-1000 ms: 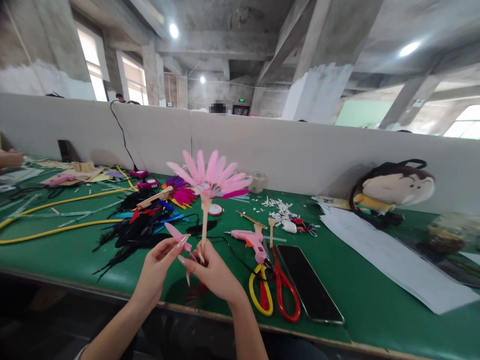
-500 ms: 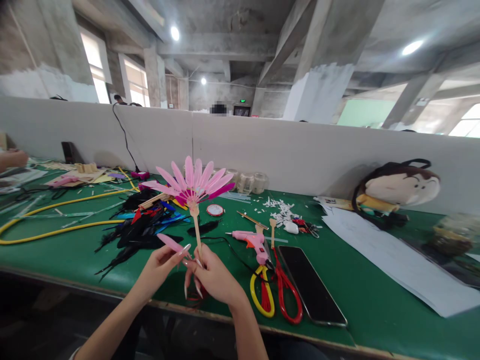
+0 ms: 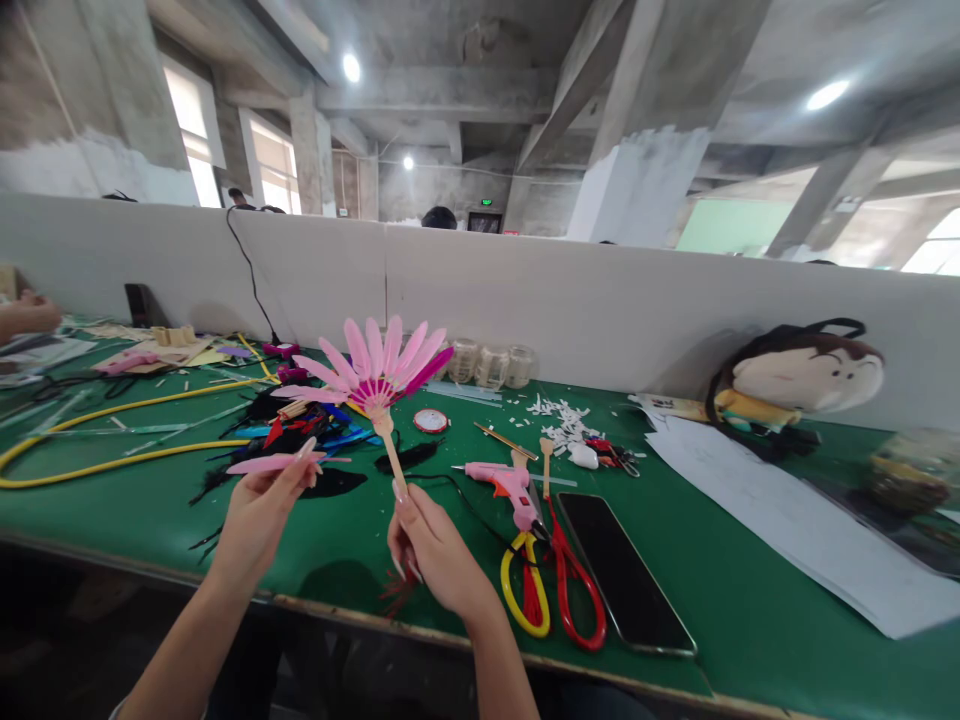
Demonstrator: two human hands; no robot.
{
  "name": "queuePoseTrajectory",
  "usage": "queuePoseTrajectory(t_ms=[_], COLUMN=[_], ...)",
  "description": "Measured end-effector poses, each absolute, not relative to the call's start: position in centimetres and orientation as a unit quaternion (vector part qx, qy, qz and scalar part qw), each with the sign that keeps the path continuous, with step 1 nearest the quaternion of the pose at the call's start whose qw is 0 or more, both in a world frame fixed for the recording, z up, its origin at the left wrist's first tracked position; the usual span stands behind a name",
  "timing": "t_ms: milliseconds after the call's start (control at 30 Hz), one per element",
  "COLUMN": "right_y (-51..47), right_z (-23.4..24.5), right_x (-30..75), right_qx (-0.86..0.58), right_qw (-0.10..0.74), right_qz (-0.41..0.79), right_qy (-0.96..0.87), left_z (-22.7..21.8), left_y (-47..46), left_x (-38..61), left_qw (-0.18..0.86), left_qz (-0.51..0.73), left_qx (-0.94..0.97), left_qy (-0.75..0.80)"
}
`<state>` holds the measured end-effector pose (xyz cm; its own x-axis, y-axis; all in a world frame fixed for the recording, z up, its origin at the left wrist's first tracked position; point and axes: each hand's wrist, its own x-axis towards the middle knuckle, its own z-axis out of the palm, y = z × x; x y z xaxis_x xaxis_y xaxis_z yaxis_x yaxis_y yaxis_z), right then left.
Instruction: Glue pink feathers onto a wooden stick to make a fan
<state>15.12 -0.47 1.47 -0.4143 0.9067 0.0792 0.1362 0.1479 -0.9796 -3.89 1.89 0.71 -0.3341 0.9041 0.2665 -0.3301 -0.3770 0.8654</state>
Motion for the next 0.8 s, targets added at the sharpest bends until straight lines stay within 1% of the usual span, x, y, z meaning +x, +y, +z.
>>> queuePoseTrajectory(t_ms=[133, 300, 800], right_y=[-0.3, -0.3, -0.3], right_z=[1.4, 1.4, 1.4], right_x=[15.2, 15.2, 15.2], right_qx=[-0.383, -0.375, -0.365], right_qw=[0.377, 0.369, 0.371], right_qz=[0.527, 0.538, 0.529], right_qy=[-0.658, -0.659, -0.670], left_z=[2.6, 4.3, 4.9], left_y=[2.4, 3.1, 3.5], left_x=[-3.3, -2.0, -1.2], left_qw=[0.416, 0.399, 0.415], left_qz=[0.786, 0.806, 0.819], left_qx=[0.320, 0.316, 0.298], left_qy=[0.326, 0.303, 0.260])
